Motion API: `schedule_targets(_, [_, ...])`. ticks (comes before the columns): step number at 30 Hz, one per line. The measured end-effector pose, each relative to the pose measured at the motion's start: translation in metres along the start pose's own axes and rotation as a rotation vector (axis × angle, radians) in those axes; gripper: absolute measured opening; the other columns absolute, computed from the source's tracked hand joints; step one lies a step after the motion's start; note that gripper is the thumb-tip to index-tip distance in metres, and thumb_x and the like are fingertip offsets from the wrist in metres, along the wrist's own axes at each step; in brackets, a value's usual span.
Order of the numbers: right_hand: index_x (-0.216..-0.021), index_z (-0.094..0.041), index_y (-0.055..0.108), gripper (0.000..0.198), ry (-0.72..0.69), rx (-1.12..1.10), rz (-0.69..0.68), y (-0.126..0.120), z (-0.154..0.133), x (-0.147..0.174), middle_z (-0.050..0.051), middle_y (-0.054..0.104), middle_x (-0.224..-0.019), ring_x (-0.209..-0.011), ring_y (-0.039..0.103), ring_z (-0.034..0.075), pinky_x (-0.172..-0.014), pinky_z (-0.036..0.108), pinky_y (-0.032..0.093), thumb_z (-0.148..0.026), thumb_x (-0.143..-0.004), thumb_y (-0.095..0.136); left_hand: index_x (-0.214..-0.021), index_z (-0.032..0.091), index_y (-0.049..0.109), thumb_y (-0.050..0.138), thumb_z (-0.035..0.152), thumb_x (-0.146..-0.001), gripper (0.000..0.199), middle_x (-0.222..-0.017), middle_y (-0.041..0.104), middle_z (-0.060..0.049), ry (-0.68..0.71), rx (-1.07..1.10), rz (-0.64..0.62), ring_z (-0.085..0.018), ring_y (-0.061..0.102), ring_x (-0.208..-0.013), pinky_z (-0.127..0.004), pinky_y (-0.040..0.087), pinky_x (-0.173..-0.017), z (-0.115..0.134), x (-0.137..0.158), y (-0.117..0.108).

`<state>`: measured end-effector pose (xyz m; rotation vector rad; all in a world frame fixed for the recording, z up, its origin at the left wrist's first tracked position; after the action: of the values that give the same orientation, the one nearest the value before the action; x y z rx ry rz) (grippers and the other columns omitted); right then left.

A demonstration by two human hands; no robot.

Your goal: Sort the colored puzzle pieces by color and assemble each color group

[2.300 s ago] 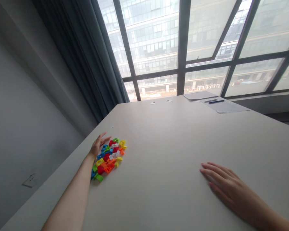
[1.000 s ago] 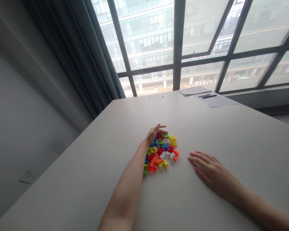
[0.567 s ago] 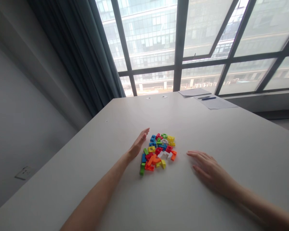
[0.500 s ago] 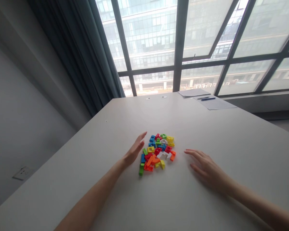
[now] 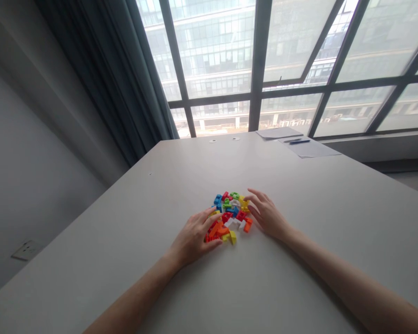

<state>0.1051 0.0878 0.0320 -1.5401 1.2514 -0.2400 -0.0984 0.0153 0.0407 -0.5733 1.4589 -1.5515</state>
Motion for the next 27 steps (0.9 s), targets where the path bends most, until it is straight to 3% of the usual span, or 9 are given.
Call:
schedule_targets(5, [-0.101, -0.024, 0.054, 0.014, -0.002, -0.05, 0.027, -0.003, -0.002, 0.003, 0.011, 0.051, -0.135, -0.123, 0.05, 0.025, -0.101, 0.047, 0.044, -0.027, -0.095, 0.042, -0.131, 0.024, 0.054, 0.057, 0.048, -0.089, 0.048, -0.141, 0.051, -0.011, -0.031, -0.115, 0.075, -0.028, 0.049, -0.129, -0.048, 0.04, -0.107, 0.0, 0.002, -0.002])
schedule_targets(12, [-0.096, -0.023, 0.052, 0.009, 0.016, -0.117, 0.112, -0.012, 0.0, 0.004, 0.011, 0.054, -0.126, -0.117, 0.054, 0.025, -0.1, 0.045, 0.044, -0.022, -0.089, 0.046, -0.126, 0.021, 0.058, 0.051, 0.054, -0.09, 0.05, -0.135, 0.056, -0.014, -0.054, -0.179, 0.191, -0.03, 0.051, -0.125, -0.05, 0.041, -0.104, -0.002, 0.003, -0.01])
schedule_targets(20, [-0.091, -0.023, 0.056, 0.007, -0.04, -0.182, 0.106, -0.012, 0.0, 0.004, 0.011, 0.061, -0.115, -0.107, 0.059, 0.025, -0.093, 0.043, 0.048, -0.023, -0.085, 0.052, -0.119, 0.024, 0.063, 0.054, 0.034, -0.094, 0.029, -0.128, 0.063, -0.007, 0.162, -0.13, 0.173, -0.025, 0.055, -0.122, -0.045, 0.039, -0.105, 0.015, 0.003, -0.013])
schedule_targets(27, [-0.091, -0.023, 0.058, 0.012, -0.073, -0.23, 0.009, -0.017, 0.006, 0.004, 0.008, 0.064, -0.109, -0.097, 0.063, 0.021, -0.088, 0.038, 0.051, -0.018, -0.081, 0.053, -0.12, 0.027, 0.063, 0.053, 0.03, -0.094, 0.028, -0.13, 0.062, -0.006, 0.055, -0.146, 0.169, -0.027, 0.053, -0.123, -0.046, 0.043, -0.101, 0.008, 0.001, -0.011])
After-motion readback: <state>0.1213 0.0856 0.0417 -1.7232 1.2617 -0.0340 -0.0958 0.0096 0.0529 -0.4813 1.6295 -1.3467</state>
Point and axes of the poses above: each hand's wrist, its own x-axis away from the middle knuckle, its own y-axis out of the palm, z = x × y, the point moved 7 cm from there along -x, towards the middle knuckle
